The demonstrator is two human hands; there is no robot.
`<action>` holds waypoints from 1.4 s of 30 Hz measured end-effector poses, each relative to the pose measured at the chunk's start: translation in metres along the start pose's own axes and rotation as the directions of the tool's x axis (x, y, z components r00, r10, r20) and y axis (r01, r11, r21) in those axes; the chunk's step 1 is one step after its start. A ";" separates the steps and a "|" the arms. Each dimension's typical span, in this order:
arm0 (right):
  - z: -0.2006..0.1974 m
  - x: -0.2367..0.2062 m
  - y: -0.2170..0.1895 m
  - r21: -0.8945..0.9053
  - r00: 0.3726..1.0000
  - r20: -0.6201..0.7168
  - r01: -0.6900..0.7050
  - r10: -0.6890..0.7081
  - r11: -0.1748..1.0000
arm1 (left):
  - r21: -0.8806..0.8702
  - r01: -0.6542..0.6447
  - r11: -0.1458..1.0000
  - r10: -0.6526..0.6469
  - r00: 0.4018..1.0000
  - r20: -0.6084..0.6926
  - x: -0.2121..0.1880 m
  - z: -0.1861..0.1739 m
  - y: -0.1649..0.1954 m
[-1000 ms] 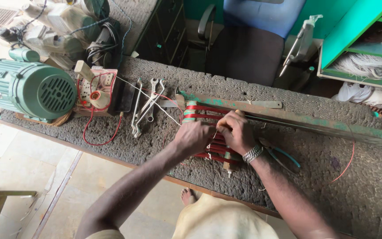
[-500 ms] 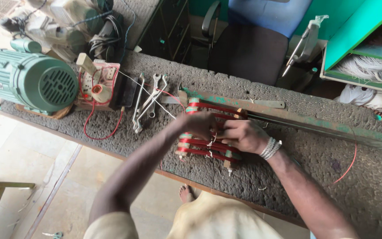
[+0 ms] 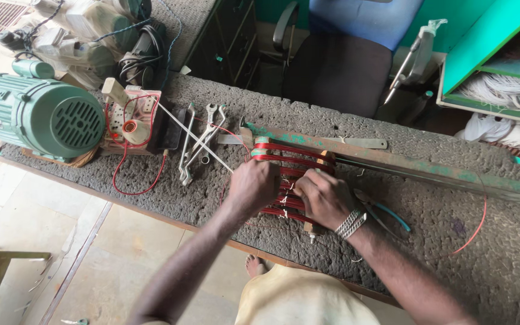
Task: The person winds red enameled copper wire back and forth around a slotted coil former on a workbench, guiding the wire by hand and occasionally using pliers. They rotate and reposition the coil, tighten the windings, and tie the wound coil with white string.
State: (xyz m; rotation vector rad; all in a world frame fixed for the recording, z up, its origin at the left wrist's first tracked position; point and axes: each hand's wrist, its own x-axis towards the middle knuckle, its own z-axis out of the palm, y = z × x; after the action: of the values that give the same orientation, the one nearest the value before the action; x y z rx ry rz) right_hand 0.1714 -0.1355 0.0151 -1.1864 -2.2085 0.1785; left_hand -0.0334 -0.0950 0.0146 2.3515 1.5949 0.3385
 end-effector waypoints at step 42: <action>0.010 0.009 0.028 0.169 0.983 -0.173 0.096 -0.066 0.981 | -0.425 0.004 0.905 -0.114 0.966 -0.232 -0.028 0.008 0.033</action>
State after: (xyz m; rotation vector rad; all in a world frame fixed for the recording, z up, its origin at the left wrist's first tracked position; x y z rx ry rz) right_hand 0.1816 -0.1105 -0.0001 -0.9766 -2.0450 0.2285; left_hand -0.0118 -0.1336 0.0177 1.9816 1.5060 0.9048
